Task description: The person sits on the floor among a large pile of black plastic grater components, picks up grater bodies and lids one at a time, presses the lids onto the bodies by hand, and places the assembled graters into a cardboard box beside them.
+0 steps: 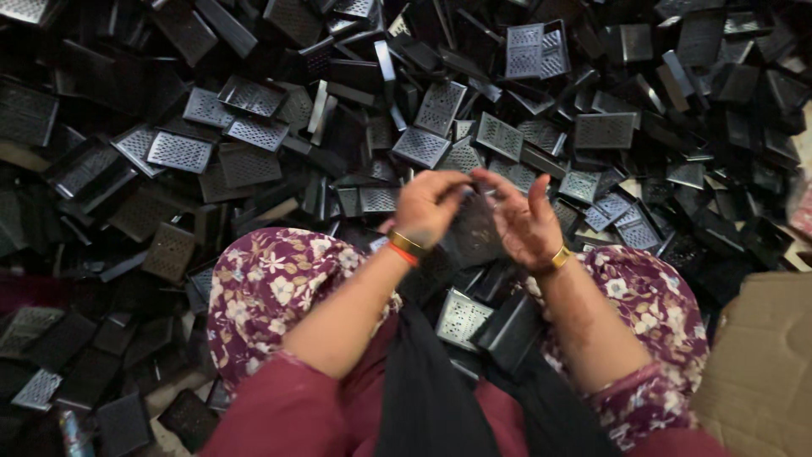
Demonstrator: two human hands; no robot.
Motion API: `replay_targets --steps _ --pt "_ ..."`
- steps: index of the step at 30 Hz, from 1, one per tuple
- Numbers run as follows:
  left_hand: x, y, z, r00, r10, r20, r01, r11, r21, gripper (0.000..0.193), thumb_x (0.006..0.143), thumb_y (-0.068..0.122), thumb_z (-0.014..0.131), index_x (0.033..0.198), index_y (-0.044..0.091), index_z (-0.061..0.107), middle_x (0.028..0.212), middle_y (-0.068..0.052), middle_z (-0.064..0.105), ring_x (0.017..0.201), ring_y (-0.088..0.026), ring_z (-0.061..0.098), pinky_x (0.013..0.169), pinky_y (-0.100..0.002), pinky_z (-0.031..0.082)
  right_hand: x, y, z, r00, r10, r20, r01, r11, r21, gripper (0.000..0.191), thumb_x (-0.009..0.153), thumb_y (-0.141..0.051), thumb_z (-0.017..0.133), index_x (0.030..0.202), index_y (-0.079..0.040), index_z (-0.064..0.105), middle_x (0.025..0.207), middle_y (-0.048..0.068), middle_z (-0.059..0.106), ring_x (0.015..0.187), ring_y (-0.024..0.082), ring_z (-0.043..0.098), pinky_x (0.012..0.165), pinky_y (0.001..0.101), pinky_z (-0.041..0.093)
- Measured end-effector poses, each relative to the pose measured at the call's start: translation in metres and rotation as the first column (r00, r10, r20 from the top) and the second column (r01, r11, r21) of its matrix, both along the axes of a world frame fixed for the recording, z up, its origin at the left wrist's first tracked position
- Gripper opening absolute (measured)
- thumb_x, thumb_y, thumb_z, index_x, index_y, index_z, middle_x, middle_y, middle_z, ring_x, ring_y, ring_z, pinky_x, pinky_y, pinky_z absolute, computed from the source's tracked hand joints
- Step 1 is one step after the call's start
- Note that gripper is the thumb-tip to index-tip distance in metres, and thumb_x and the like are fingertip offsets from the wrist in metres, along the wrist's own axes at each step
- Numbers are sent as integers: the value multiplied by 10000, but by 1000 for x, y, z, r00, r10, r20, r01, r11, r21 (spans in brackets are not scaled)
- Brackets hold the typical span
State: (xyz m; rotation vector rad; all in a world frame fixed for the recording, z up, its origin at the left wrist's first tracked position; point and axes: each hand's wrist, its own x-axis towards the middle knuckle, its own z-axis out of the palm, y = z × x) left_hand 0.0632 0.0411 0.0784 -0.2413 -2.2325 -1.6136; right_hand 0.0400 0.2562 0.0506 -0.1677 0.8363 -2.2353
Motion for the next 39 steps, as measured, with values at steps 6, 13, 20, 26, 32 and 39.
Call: replay_targets --steps 6,13,20,26,32,39 --pt "-23 -9 -9 971 53 -234 -103 972 -211 230 864 75 740 1090 117 729 1064 -62 739 1026 -274 682 935 -394 547 -6 -4 -15 973 108 205 -88 991 -102 674 1002 -460 616 1536 -73 475 1421 210 535 1153 357 639 935 540 554" --pt "-122 -170 -43 850 522 -66 -514 796 -320 271 861 88 747 1122 60 683 1069 -153 687 974 -310 670 871 -413 543 -20 18 -13 983 -65 173 131 907 -401 686 1046 -530 641 1518 -52 504 1526 273 521 1355 407 545 1015 521 502" --pt "-131 -230 -83 753 634 178 -432 679 -593 204 837 162 723 1040 166 726 1021 -103 744 983 -310 704 872 -454 546 -24 6 -9 961 -152 231 226 913 -339 738 992 -554 634 1537 -78 491 1577 253 453 1448 417 438 1093 567 438" --pt "-129 -165 -71 759 550 350 -275 757 -593 343 912 306 748 1196 171 613 1020 -73 752 982 -303 706 857 -469 557 -22 6 -15 952 -219 214 270 929 -253 712 1017 -509 621 1567 -87 456 1618 236 413 1487 412 398 1123 569 406" --pt "-137 -133 -87 746 664 -60 -406 382 -830 571 841 121 745 1362 231 538 1372 -158 515 1038 -396 598 748 -467 571 -22 7 -17 940 -217 265 292 912 -288 710 1011 -479 623 1566 -62 478 1616 236 419 1462 407 425 1120 578 403" --pt "-142 -153 -78 795 597 109 -357 606 -710 571 799 201 771 1334 190 574 1286 -97 589 1154 -365 583 943 -478 507 -23 12 -25 939 -253 233 307 921 -238 707 1037 -487 604 1562 -32 473 1626 254 430 1462 424 431 1129 560 401"
